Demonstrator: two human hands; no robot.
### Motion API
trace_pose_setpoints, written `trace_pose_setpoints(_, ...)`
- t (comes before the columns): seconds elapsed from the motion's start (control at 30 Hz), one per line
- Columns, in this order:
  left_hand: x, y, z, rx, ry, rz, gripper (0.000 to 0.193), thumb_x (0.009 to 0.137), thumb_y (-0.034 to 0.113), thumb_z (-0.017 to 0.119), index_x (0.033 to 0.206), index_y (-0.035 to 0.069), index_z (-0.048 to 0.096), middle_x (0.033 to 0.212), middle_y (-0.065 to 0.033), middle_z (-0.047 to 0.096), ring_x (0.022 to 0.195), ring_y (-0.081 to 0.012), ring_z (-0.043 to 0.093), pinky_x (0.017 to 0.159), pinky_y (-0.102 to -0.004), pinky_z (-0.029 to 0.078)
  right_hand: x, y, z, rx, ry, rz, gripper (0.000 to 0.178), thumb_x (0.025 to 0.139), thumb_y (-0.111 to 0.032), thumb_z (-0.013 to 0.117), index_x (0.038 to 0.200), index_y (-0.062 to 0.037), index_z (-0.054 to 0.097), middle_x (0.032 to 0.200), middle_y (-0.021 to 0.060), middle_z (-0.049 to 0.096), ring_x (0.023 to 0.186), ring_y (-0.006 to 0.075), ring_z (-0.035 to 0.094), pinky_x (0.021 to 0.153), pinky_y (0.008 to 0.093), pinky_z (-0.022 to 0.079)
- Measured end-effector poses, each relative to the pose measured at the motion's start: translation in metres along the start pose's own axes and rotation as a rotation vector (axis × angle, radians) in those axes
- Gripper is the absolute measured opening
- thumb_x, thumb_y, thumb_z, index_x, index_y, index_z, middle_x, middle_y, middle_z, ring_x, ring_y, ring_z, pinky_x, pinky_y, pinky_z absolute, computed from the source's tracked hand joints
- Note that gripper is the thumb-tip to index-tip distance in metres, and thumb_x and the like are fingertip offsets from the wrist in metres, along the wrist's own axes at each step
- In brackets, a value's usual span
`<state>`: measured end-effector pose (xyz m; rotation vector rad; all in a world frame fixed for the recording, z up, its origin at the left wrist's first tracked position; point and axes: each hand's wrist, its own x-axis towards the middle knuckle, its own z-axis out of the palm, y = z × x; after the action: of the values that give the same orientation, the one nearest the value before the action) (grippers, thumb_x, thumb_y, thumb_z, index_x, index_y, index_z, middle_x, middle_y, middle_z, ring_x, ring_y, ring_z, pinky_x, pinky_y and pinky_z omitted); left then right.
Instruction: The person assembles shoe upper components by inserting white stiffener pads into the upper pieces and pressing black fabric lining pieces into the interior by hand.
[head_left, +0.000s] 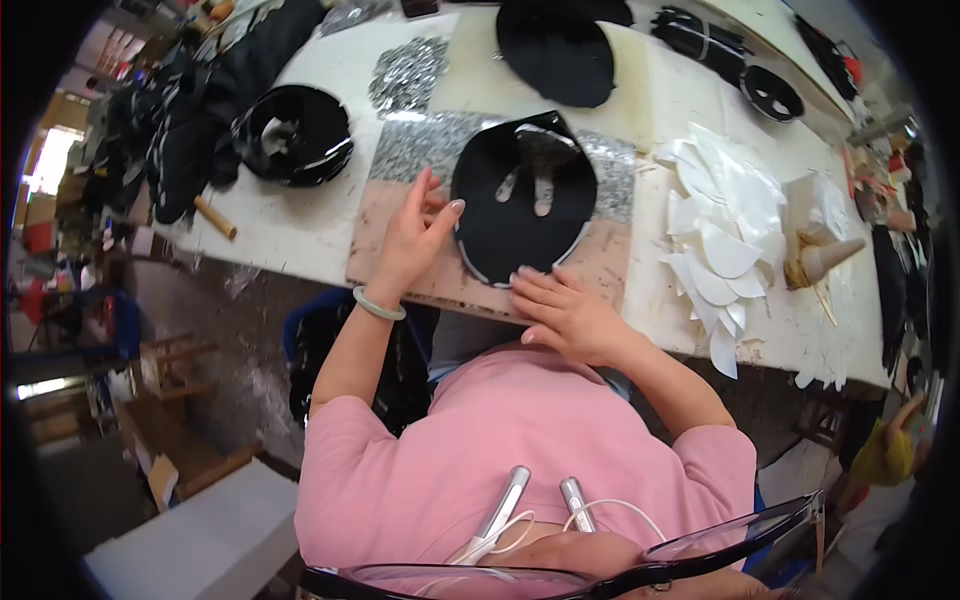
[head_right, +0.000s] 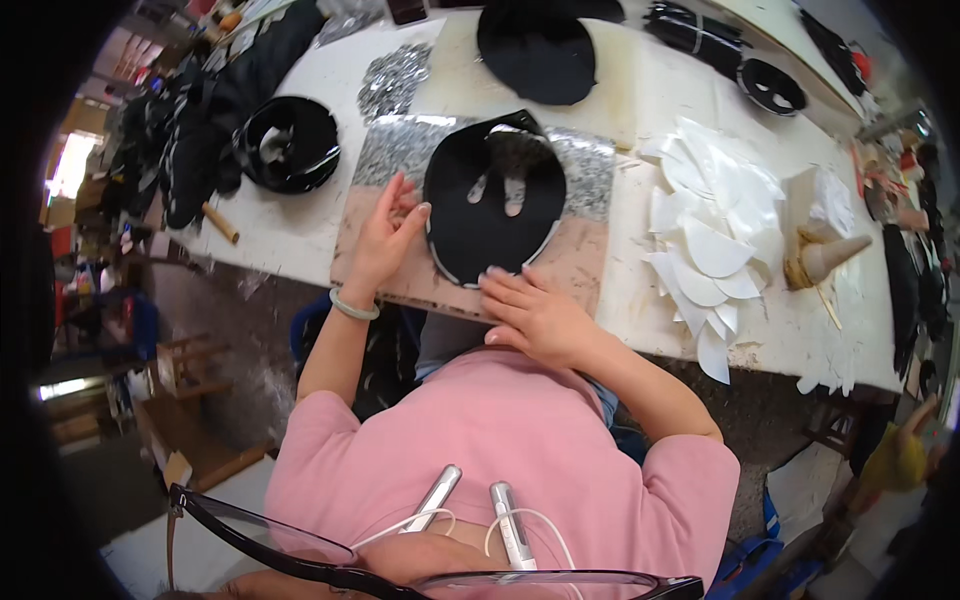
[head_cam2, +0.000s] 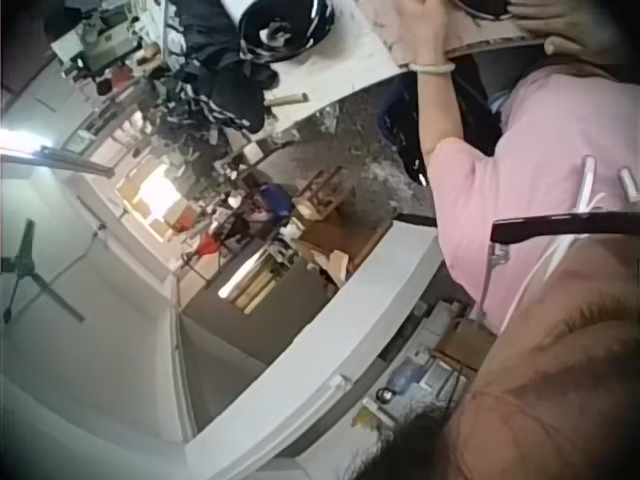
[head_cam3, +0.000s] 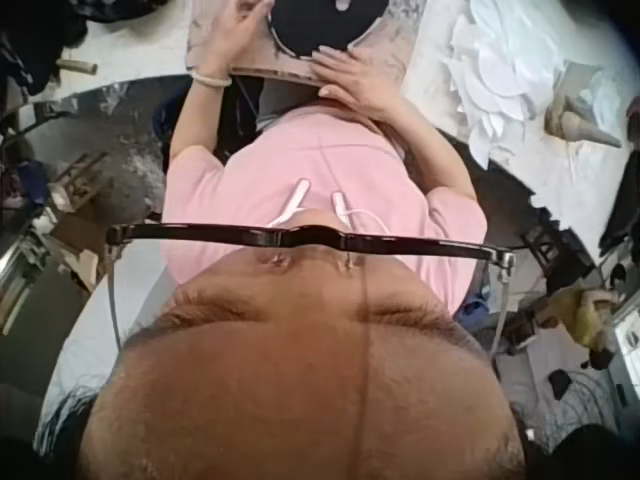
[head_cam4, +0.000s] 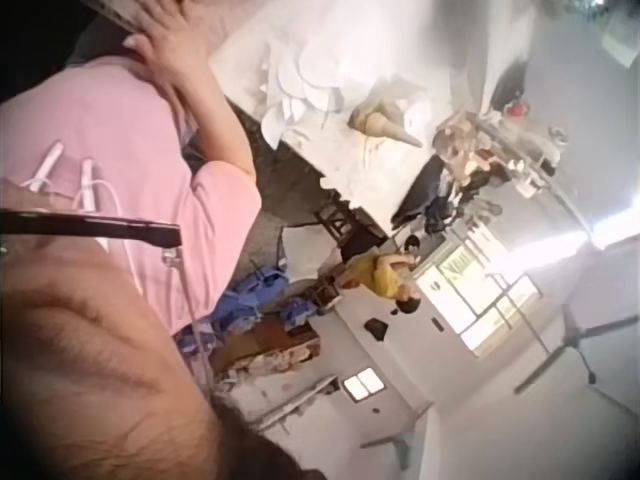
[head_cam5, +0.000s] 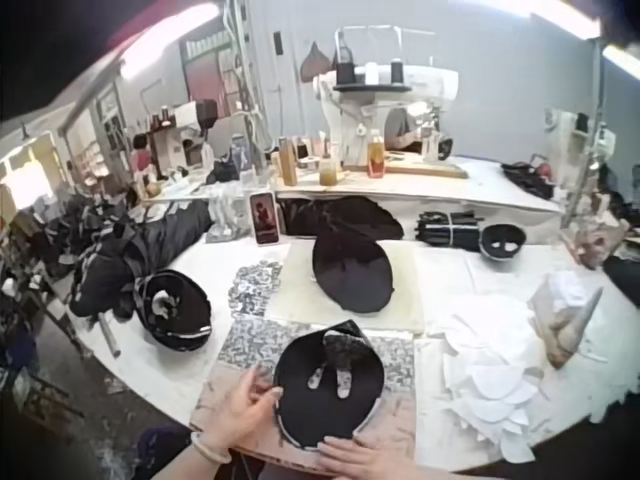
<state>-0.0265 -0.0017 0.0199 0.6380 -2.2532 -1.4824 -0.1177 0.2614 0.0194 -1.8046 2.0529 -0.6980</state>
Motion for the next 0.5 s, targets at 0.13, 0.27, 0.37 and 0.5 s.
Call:
trace_pose_setpoints(0.13,0.019,-0.007,0.014,0.102,-0.085,0.033,0.058,0.089,0.023,0.067,0.134,-0.006,0.043,0.101,-0.0144,0.066,0.086,-0.0148,0.064,0.075,-0.0279,0.05,0.011,0.016,-0.019,0.074,0.28,0.494,0.066,0.09,-0.041,0.055,0.136,0.0048,0.042,0.148,0.0203,0.033,0.142,0.031,0.023,0.114,0.0501,0.018)
trace_pose_setpoints(0.27,0.023,-0.013,0.035,-0.17,-0.09,0.115,0.045,0.093,0.012,0.06,0.131,-0.007,0.046,0.107,-0.0158,0.065,0.093,-0.0166,0.063,0.079,-0.0285,0.051,0.032,0.032,0.001,-0.164,0.426,0.689,0.078,0.09,-0.048,0.052,0.134,0.0146,0.037,0.15,0.0261,0.024,0.143,0.0375,0.015,0.115,0.0539,0.009)
trace_pose_setpoints(0.37,0.01,-0.004,0.048,-0.282,-0.086,0.035,0.042,0.095,0.008,0.055,0.133,-0.005,0.043,0.112,-0.0126,0.062,0.091,-0.0158,0.063,0.076,-0.0262,0.051,0.026,0.034,-0.004,-0.04,0.733,0.417,0.044,0.09,-0.032,0.058,0.109,0.0077,0.056,0.122,0.0267,0.055,0.115,0.0426,0.051,0.096,0.0479,0.04)
trace_pose_setpoints(0.5,-0.013,0.032,0.051,-0.466,-0.167,-0.084,0.046,0.096,0.009,0.054,0.137,-0.004,0.038,0.111,-0.0102,0.059,0.088,-0.0119,0.062,0.074,-0.0245,0.051,0.017,0.048,-0.104,0.372,0.848,0.6,0.033,0.09,-0.029,0.061,0.093,0.0038,0.06,0.067,0.0167,0.061,0.066,0.0332,0.061,0.064,0.0383,0.048)
